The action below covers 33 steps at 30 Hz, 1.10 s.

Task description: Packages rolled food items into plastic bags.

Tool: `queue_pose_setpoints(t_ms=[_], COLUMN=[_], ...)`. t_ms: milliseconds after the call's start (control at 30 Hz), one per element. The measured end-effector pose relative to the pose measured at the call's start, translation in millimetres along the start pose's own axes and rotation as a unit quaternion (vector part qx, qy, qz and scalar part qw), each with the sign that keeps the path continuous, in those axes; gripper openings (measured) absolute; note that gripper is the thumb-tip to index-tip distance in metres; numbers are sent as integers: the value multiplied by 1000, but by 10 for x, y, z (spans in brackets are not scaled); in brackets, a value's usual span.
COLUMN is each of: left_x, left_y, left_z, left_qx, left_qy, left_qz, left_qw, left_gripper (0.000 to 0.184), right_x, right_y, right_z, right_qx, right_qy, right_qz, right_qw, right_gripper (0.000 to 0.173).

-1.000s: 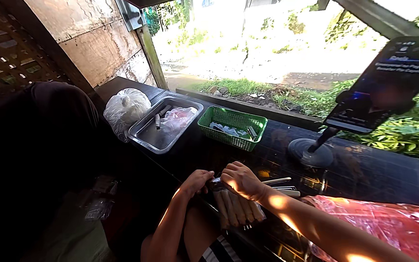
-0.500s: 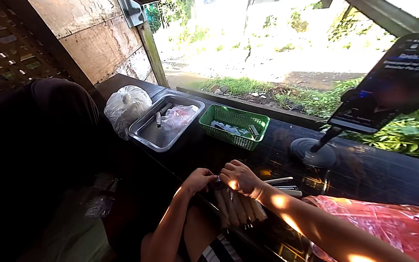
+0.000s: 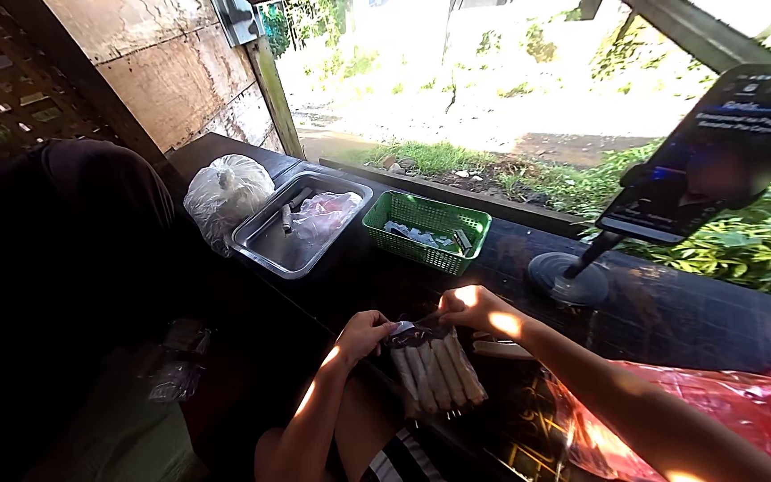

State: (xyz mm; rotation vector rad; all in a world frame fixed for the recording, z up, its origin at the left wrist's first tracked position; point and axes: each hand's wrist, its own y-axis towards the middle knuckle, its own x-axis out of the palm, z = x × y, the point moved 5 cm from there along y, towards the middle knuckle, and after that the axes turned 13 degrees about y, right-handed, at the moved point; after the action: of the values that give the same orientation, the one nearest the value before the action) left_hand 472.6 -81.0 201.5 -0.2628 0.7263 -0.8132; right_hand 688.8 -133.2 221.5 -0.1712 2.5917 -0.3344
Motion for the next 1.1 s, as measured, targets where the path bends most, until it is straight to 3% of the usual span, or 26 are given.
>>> queue_pose_setpoints(t_ms=[267,500,733,1000,1100], left_x=[-8,-18,-14,-30,-19], left_y=[-19,-16,-15,-102,-174], left_z=[1,-7,-22,6,12], left_qx=[8,9,12,48,118], left_qy=[17,22,16,104,173], left_qz=[3,4,7,56,120], left_qw=[1000,1000,1000,992,970], left_gripper=[21,21,20,23,24], right_x=[-85,-321,-4,21,62], right_y=[-32,-77,81,54,-35], right_z=[1,63,-21,-145,-182], right_qx=[-41,-70,-1,-46,-152], right_qy=[6,25,62,-50,-116], right_qz=[3,104,-50,-51,-41], right_qw=[999,992,997,996,981], right_gripper=[11,7,35,21,21])
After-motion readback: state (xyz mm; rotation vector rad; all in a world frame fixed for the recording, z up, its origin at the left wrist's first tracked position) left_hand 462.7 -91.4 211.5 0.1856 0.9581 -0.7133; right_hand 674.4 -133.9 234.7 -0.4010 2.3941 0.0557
